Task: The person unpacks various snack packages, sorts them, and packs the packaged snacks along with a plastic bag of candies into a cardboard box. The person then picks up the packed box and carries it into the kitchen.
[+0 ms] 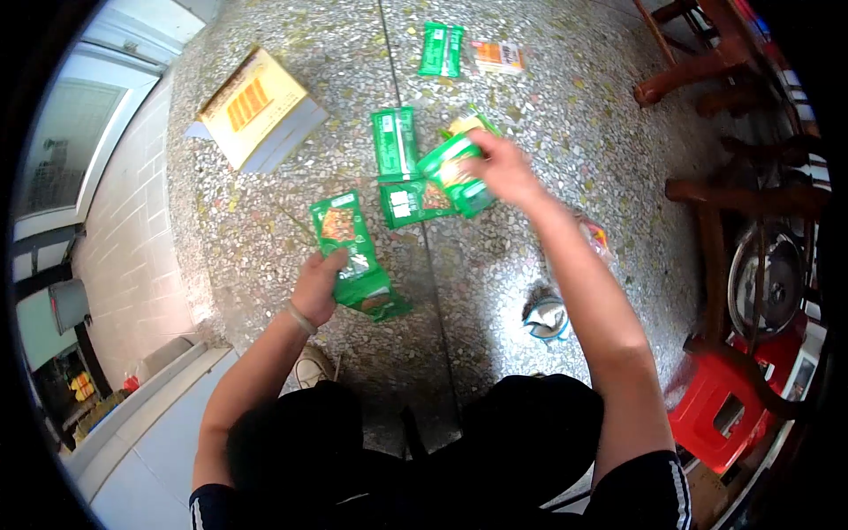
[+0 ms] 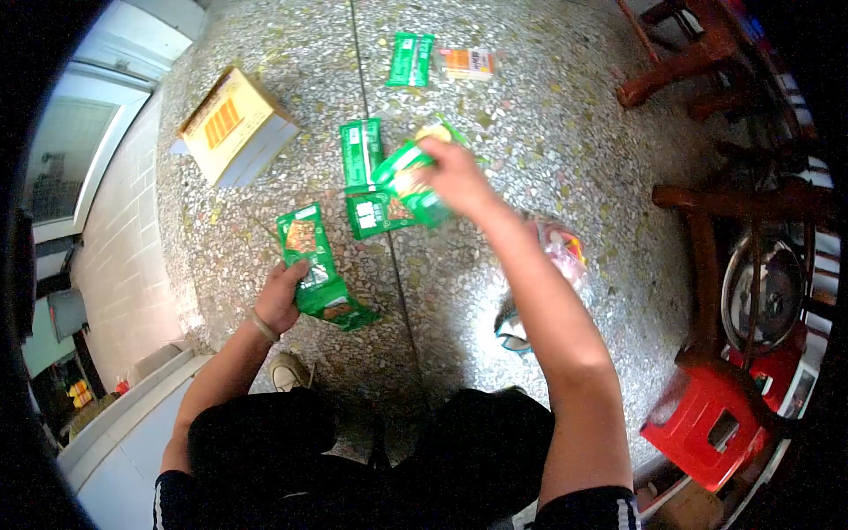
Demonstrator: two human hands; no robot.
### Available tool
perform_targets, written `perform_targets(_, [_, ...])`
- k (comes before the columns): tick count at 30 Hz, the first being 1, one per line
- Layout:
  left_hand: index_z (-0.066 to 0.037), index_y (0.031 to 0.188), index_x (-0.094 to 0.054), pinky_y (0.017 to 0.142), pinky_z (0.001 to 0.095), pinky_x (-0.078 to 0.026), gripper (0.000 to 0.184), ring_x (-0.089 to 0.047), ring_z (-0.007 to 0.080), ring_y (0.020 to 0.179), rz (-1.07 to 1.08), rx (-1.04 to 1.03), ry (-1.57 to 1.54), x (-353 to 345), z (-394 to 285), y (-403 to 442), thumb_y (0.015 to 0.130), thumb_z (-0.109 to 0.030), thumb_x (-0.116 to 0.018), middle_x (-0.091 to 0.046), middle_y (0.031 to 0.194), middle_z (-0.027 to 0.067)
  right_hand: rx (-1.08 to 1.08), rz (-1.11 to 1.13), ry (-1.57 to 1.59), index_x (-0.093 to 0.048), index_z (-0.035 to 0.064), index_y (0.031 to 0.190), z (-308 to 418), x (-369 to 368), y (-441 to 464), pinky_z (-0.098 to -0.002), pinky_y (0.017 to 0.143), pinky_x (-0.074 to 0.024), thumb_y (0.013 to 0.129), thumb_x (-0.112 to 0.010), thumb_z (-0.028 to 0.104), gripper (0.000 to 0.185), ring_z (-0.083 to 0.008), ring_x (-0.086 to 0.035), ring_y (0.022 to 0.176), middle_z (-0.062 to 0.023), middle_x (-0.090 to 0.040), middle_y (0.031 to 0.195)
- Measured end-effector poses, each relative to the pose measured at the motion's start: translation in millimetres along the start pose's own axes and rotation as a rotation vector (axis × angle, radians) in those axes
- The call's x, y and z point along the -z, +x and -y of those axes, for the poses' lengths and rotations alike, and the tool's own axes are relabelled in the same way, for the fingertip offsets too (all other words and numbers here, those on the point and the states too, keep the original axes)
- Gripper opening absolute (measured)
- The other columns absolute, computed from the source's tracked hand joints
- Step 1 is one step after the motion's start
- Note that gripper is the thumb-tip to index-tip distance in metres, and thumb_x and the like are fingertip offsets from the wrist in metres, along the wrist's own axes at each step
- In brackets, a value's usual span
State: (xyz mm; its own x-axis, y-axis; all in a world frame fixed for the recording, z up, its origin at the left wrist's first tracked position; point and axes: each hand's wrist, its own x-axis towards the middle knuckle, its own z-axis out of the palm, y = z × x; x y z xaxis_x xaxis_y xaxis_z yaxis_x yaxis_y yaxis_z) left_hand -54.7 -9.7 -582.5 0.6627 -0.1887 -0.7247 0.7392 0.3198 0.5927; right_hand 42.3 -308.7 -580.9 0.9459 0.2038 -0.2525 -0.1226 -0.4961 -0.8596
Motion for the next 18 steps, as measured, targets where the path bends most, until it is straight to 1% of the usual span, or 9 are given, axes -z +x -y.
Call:
perform_targets(2, [0.002,0.107,-0.048,0.080,0.0361,-0.050,0.024,-0.060,0.0216,0.087,0.059,0.010,-0.018,8,4,3,0.084,-0.007,-0.050,-0.059,0.098,0.0109,0.271,-0.073,-0.380,-0.055,0.0031,0.103,-27,-55,15,-0.0377,0.081,-0.0444,0.072,-0.065,0.011,0.034,-0.0302,-0.056,0.092,-0.0149,-0.059,0.098])
perform_targets(3, [0.003,0.107,-0.049,0.083,0.0361,-0.049,0.025,-0.059,0.0216,0.089,0.043,0.009,-0.052,4,0,-3,0.083,-0.004,-0.048,-0.059,0.099,0.0110,0.283,-0.066,-0.377,-0.055,0.0031,0.103,-35,-70,12,-0.0377,0.081,-0.0444,0.072,-0.065,0.011,0.034,-0.0302,-0.056,0.092,-0.0149,-0.059,0.098])
perform_targets(5, [0.003,0.108,-0.048,0.082,0.0361,-0.049,0.026,-0.059,0.0216,0.089,0.046,-0.010,-0.057,7,-5,-10,0.083,-0.003,-0.048,-0.059,0.100,0.0111,0.222,-0.123,-0.705,-0.055,0.0045,0.103,-44,-92,-5,-0.0412,0.082,-0.0430,0.067,-0.068,0.012,0.039,-0.0353,-0.053,0.093,-0.0171,-0.057,0.096])
perform_targets(6, [0.003,0.108,-0.048,0.082,0.0361,-0.049,0.027,-0.059,0.0215,0.090,0.056,-0.021,-0.057,10,-7,-12,0.083,-0.003,-0.049,-0.059,0.101,0.0112,0.233,-0.117,-0.708,-0.055,0.0045,0.103,-46,-96,-16,-0.0412,0.082,-0.0430,0.067,-0.068,0.012,0.039,-0.0353,-0.053,0.093,-0.0171,-0.057,0.096])
perform_targets(9, [0.003,0.111,-0.047,0.084,0.0362,-0.048,0.029,-0.058,0.0220,0.092,0.036,-0.038,-0.042,26,-13,-11,0.083,-0.002,-0.049,-0.058,0.104,0.0118,0.178,-0.072,-0.542,-0.056,0.0032,0.101,-55,-80,-34,-0.0395,0.082,-0.0423,0.064,-0.072,0.014,0.041,-0.0331,-0.053,0.093,-0.0169,-0.056,0.095])
perform_targets(11, [0.002,0.112,-0.047,0.086,0.0371,-0.046,0.028,-0.057,0.0227,0.095,0.047,-0.087,-0.072,29,-20,-8,0.084,-0.002,-0.050,-0.057,0.106,0.0122,-0.105,0.316,-0.333,-0.057,-0.0001,0.098,-34,-51,-30,-0.0372,0.080,-0.0438,0.065,-0.073,0.014,0.039,-0.0278,-0.056,0.091,-0.0146,-0.059,0.093])
perform_targets(13, [0.001,0.111,-0.048,0.087,0.0371,-0.046,0.027,-0.057,0.0219,0.096,0.062,-0.104,-0.091,32,-25,-2,0.085,-0.003,-0.050,-0.057,0.107,0.0110,-0.252,0.227,0.227,-0.060,0.0003,0.094,-10,-40,-11,-0.0301,0.071,-0.0484,0.076,-0.069,0.013,0.023,-0.0143,-0.061,0.078,-0.0073,-0.065,0.088])
perform_targets(16, [-0.001,0.112,-0.049,0.087,0.0369,-0.046,0.026,-0.057,0.0211,0.097,0.088,-0.141,-0.110,34,-33,2,0.086,-0.005,-0.050,-0.057,0.107,0.0094,-0.249,0.086,0.346,-0.058,-0.0031,0.099,25,-39,45,-0.0307,0.070,-0.0486,0.078,-0.064,0.010,0.026,-0.0157,-0.061,0.077,-0.0106,-0.065,0.089])
perform_targets(18, [-0.001,0.112,-0.049,0.087,0.0363,-0.046,0.026,-0.058,0.0207,0.095,0.110,-0.168,-0.141,34,-36,3,0.086,-0.004,-0.050,-0.058,0.107,0.0090,-0.212,0.025,0.227,-0.061,0.0018,0.099,25,-55,78,-0.0342,0.072,-0.0486,0.074,-0.067,0.020,0.031,-0.0211,-0.063,0.080,-0.0116,-0.065,0.090])
